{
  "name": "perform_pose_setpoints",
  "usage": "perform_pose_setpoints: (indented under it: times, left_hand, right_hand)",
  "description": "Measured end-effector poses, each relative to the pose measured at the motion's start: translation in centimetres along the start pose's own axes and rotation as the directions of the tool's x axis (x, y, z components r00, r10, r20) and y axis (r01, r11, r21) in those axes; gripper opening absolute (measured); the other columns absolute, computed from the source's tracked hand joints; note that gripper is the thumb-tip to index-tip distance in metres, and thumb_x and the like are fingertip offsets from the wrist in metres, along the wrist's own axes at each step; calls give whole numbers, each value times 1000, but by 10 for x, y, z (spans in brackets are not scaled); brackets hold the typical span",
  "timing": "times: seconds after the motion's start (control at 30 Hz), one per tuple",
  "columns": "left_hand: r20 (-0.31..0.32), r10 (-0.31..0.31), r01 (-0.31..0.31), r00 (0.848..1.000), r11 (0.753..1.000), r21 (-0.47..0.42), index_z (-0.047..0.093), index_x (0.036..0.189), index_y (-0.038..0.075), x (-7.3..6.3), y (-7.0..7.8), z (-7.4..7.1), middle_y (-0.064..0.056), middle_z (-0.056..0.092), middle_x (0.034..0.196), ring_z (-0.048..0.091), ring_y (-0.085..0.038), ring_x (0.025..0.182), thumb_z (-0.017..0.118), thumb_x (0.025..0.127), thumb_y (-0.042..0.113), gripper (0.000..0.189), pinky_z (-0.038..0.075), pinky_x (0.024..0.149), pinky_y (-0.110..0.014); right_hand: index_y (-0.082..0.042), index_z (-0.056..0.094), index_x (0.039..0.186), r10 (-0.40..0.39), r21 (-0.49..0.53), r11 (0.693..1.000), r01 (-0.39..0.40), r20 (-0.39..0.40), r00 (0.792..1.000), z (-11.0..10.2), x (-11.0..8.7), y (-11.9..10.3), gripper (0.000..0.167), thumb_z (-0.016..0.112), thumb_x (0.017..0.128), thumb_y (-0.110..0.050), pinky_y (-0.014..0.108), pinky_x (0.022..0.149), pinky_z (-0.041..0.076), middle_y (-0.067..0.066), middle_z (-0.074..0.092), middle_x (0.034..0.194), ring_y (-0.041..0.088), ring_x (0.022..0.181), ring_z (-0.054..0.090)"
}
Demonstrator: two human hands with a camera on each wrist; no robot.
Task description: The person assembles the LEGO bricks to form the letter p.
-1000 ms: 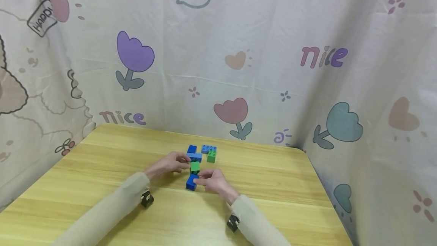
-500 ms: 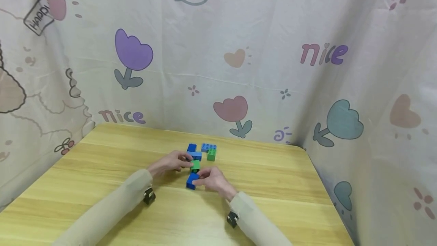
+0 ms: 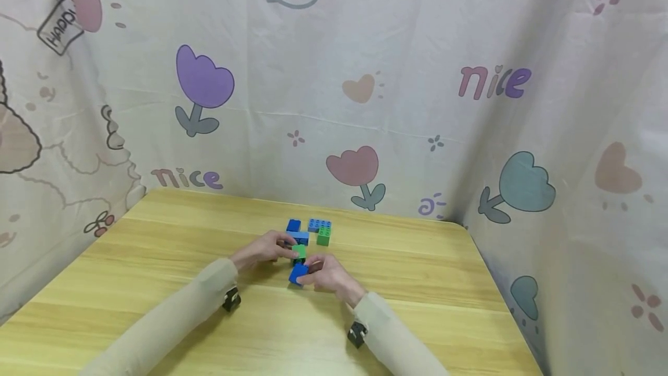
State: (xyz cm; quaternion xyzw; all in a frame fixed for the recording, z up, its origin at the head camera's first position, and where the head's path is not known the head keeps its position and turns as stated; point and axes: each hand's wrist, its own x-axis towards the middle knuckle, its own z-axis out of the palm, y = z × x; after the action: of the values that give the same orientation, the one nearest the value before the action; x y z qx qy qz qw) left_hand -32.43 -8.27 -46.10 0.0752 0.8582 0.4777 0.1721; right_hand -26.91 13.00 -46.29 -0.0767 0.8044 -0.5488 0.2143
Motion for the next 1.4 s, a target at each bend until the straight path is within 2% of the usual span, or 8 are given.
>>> perform_pose_setpoints:
  times: [0.33,0.43,0.63,0.83,0.93,1.07,1.27,1.4]
  left_hand:
    - [16,-1,2,1000,999,-48,63,105,6,-2,-2,-1,-7,62,99,54,-21,84,81,81,24,35,49,66,-29]
    - [12,1,-1,1000,998,-63,61,104,5,-2,-2,-2,-8,61,97,55,-21,83,82,80,23,36,48,66,-28]
    - [3,-5,5,1000,997,-81,57,103,3,-1,-2,-4,-8,59,92,55,-21,80,82,80,19,37,48,65,-28]
    - [-1,0,0,1000,994,-107,54,103,4,-2,-3,-4,-8,57,90,55,-22,77,81,81,19,38,48,63,-28]
    - [0,-6,6,1000,993,-122,55,102,4,-5,-5,-6,-9,58,90,56,-22,77,80,82,16,35,50,64,-29]
    - [-3,-17,17,1000,991,-135,55,101,4,-9,-8,-9,-11,60,96,59,-22,82,80,81,12,34,54,69,-32]
    - [-4,-28,27,1000,980,-198,52,120,2,-14,-10,-11,-15,61,112,63,-23,91,80,80,10,50,58,79,-37]
    - [-2,-11,10,1000,978,-209,52,128,1,-15,-6,-12,-17,60,115,64,-24,92,78,82,8,53,59,79,-38]
  right_hand:
    - [0,54,121,-29,78,997,30,-11,1000,2,1,-2,45,77,82,-5,29,68,54,13,61,114,19,89,59]
    - [1,56,124,-46,59,997,47,-13,999,2,2,-2,47,76,82,-3,28,67,54,12,62,111,18,86,59]
    - [-4,68,114,-75,-12,997,75,-1,997,2,4,-3,36,78,79,-1,24,64,51,8,67,95,16,80,59]
    - [-3,66,114,-84,-34,996,83,-41,996,8,3,-4,40,79,76,3,26,71,52,9,67,97,18,85,60]
    - [-4,67,112,-94,-26,995,93,-46,994,15,4,-3,41,79,74,4,28,75,53,9,68,97,18,85,61]
    - [-5,70,110,-122,-21,992,121,-53,991,22,5,0,41,81,72,6,27,73,54,8,70,95,16,82,62]
    - [-4,71,108,-121,-12,993,121,-45,992,19,2,1,39,80,72,7,26,70,55,9,70,94,16,80,63]
    - [-4,71,108,-124,-24,992,123,-29,992,12,2,0,36,80,74,4,27,71,55,9,71,94,15,80,63]
